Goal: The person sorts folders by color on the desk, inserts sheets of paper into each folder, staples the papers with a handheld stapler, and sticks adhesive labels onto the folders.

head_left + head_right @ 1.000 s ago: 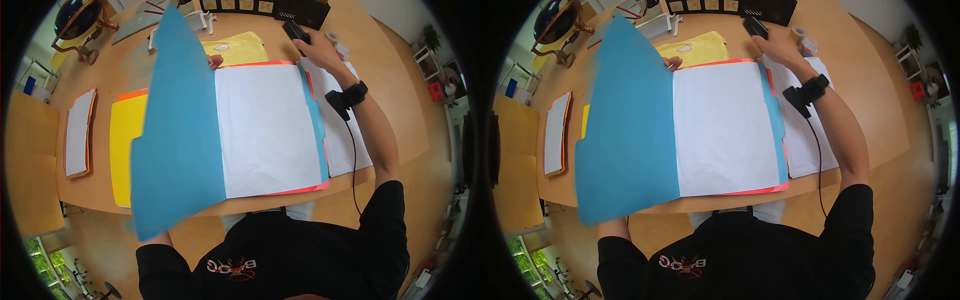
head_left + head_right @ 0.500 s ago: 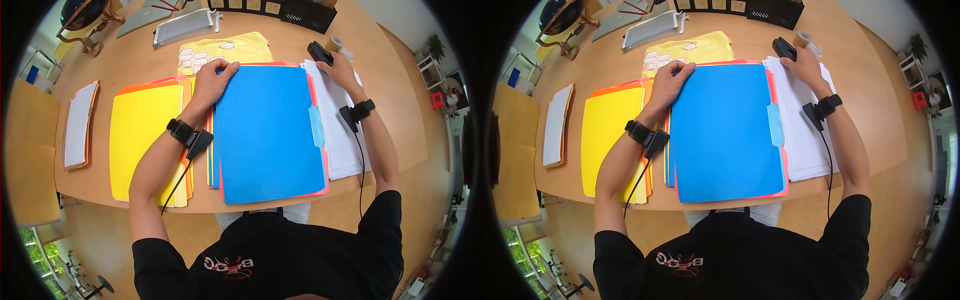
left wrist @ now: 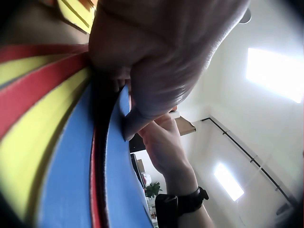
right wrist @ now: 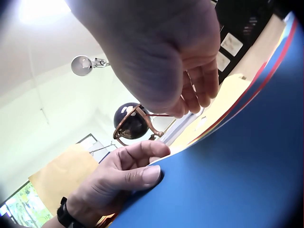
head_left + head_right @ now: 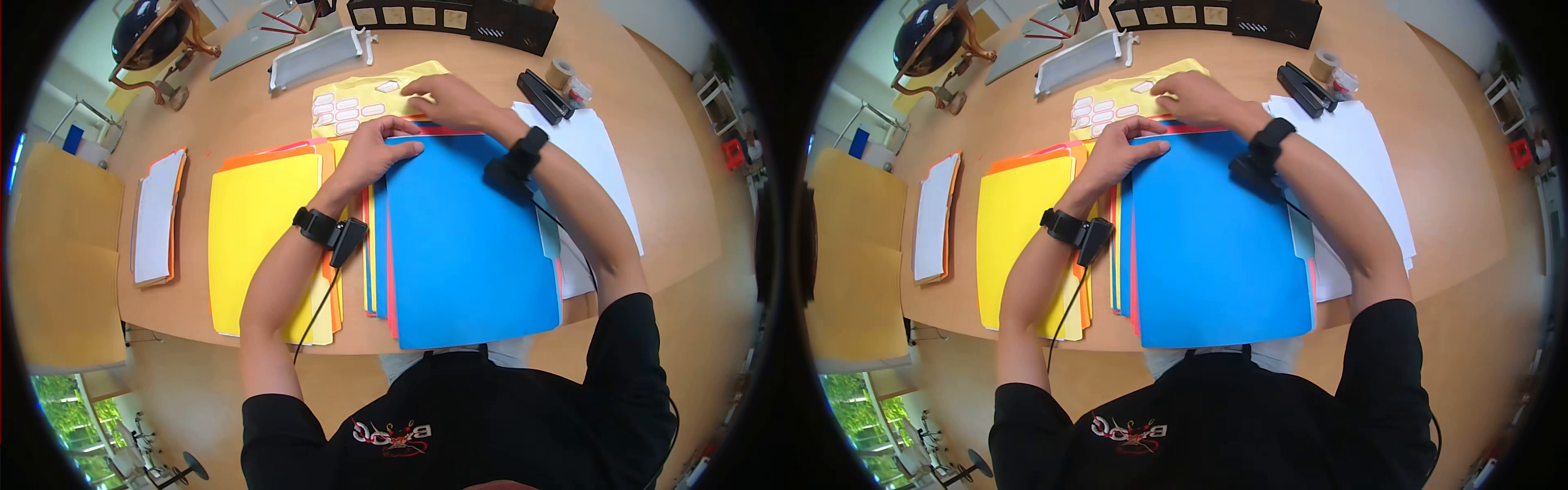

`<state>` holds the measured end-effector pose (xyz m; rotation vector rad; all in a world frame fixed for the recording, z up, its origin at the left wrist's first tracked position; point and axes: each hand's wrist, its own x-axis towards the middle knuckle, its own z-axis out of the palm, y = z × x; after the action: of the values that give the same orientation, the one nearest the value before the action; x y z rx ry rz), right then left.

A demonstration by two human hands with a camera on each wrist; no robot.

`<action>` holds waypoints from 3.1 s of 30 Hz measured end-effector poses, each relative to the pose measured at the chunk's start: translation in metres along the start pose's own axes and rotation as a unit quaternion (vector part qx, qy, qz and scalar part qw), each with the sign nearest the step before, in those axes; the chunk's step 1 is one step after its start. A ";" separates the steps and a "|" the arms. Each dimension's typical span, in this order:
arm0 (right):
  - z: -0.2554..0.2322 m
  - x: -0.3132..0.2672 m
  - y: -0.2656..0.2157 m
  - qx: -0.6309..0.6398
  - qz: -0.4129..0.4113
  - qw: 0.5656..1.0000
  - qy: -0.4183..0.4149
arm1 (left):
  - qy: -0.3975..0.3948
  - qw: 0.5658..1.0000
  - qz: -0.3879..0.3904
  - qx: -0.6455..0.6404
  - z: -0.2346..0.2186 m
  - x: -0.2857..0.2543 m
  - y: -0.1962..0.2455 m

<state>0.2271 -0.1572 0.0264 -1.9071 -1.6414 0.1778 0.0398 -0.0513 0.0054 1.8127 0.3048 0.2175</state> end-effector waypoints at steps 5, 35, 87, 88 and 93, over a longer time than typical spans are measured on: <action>0.031 0.017 -0.006 0.070 -0.054 0.992 -0.089 | 0.014 1.000 0.005 0.007 0.000 0.003 -0.004; -0.038 -0.126 0.012 0.271 0.276 0.905 0.175 | 0.153 0.947 -0.021 -0.282 0.000 0.005 -0.003; -0.015 -0.133 0.028 0.351 0.191 0.899 0.177 | 0.102 0.850 -0.114 0.504 -0.080 -0.088 0.014; -0.015 -0.134 0.028 0.354 0.187 0.899 0.178 | 0.068 0.801 -0.158 0.574 -0.070 -0.087 0.014; -0.015 -0.134 0.028 0.343 0.185 0.904 0.176 | 0.075 0.829 -0.140 0.537 -0.061 -0.082 0.005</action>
<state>0.2281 -0.2891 -0.0133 -1.5473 -0.8064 0.4659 -0.0566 -0.0227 0.0267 2.8255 0.9394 -0.0547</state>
